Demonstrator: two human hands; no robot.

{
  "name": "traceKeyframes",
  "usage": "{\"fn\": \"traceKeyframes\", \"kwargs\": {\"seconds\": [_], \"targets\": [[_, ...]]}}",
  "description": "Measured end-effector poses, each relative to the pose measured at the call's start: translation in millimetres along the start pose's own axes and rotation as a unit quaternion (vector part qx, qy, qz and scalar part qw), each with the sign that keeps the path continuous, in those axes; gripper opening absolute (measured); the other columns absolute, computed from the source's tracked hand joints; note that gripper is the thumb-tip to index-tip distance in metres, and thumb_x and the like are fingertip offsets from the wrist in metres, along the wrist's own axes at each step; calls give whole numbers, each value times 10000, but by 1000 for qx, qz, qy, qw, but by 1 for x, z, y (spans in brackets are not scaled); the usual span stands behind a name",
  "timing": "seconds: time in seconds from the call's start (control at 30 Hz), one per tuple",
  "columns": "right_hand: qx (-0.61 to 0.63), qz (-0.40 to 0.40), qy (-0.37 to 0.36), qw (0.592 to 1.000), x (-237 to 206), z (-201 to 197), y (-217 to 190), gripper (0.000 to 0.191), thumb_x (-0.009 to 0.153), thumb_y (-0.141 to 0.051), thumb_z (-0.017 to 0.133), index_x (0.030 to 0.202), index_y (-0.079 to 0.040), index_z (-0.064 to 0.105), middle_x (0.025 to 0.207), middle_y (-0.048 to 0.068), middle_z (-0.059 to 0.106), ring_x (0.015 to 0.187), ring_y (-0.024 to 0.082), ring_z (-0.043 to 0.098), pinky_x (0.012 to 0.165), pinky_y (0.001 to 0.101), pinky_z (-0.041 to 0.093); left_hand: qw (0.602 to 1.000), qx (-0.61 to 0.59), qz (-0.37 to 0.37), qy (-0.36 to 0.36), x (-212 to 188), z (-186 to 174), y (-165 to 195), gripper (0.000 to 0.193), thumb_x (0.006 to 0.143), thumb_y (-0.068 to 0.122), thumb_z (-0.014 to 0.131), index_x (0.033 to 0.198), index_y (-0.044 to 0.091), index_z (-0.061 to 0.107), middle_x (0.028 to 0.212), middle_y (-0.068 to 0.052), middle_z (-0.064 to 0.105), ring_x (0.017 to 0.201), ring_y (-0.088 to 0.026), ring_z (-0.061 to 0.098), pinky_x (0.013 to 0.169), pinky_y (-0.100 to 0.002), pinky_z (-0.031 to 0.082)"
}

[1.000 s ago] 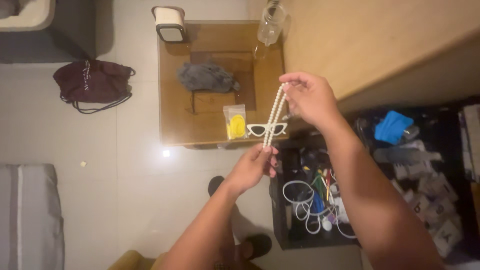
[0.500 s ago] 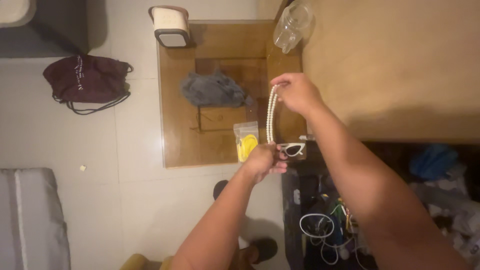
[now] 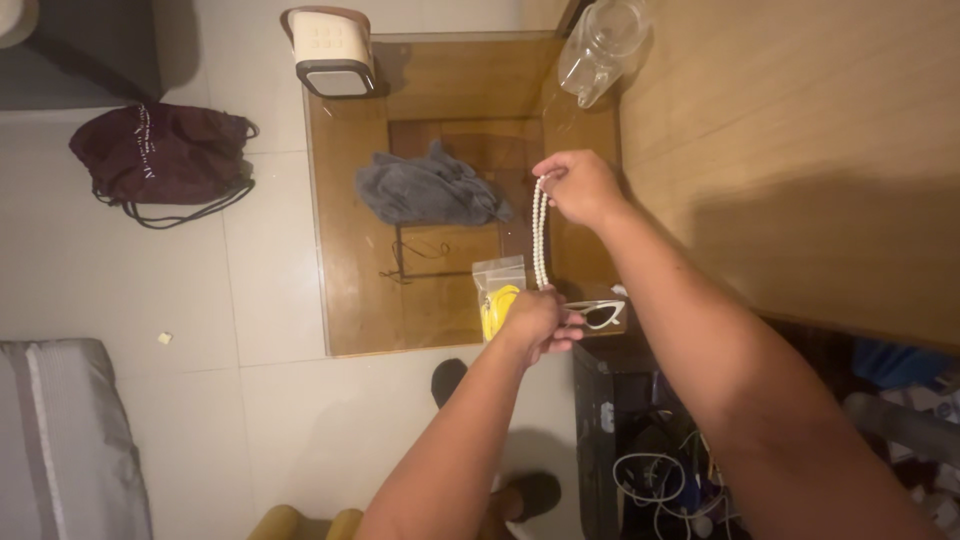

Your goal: The person opens a bedside drawer and removes items one at a time, placing a charger adapter, sunglasses, a small yellow object, a beaded necklace, scissors, and flashcards onto a nearby wooden table, then continues lifting cables and other small items out of the drawer.

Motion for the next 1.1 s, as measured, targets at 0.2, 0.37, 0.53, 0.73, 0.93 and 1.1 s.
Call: {"fn": "traceKeyframes", "kwargs": {"seconds": [0.2,0.37,0.53,0.73,0.93,1.1], "targets": [[16,-19,19,1000,3,4,2,196,933,-58,656,1100,-31,754,868,74,760,687,119,695,657,280,572,1000,1,-20,-2,3,-3,-3,380,1086,314,333,1202,12,531,868,-129,726,593,-187,657,530,-335,525],[28,-5,23,999,8,6,7,184,948,-59,639,1087,-20,752,867,83,759,698,123,699,657,275,569,999,-15,-29,21,0,-8,-5,371,1084,336,342,1193,36,530,864,-106,721,605,-178,661,537,-319,509],[-84,-44,48,994,1,4,1,240,858,-121,750,1092,-66,750,927,90,752,811,204,704,751,337,561,1000,8,-17,6,-5,-8,-6,333,1064,302,398,1205,47,561,853,-85,718,603,-167,666,519,-303,496],[-180,-72,90,977,-7,9,-4,243,793,-149,820,988,-54,709,934,148,717,849,306,684,774,411,547,1000,-6,-8,4,-15,-5,-1,379,1060,299,420,1196,-13,585,838,-104,743,577,-173,672,484,-297,494],[-104,-57,147,982,5,17,2,205,873,-206,794,935,-39,691,814,138,724,746,297,715,735,390,569,996,75,30,47,-49,-8,18,375,1011,250,500,1171,-53,654,797,-141,749,548,-172,680,462,-303,510],[-98,-28,159,982,-4,14,2,375,853,-293,832,1049,-17,670,880,165,719,817,317,714,769,408,564,951,211,165,153,-63,-21,56,394,939,229,507,1194,-40,642,785,-207,761,549,-239,715,566,-392,568]]}}
Point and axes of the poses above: each hand's wrist, its own x-axis towards the middle knuckle, its own z-axis out of the palm, y = z × x, the point moved 4 cm from there along x, towards the middle knuckle
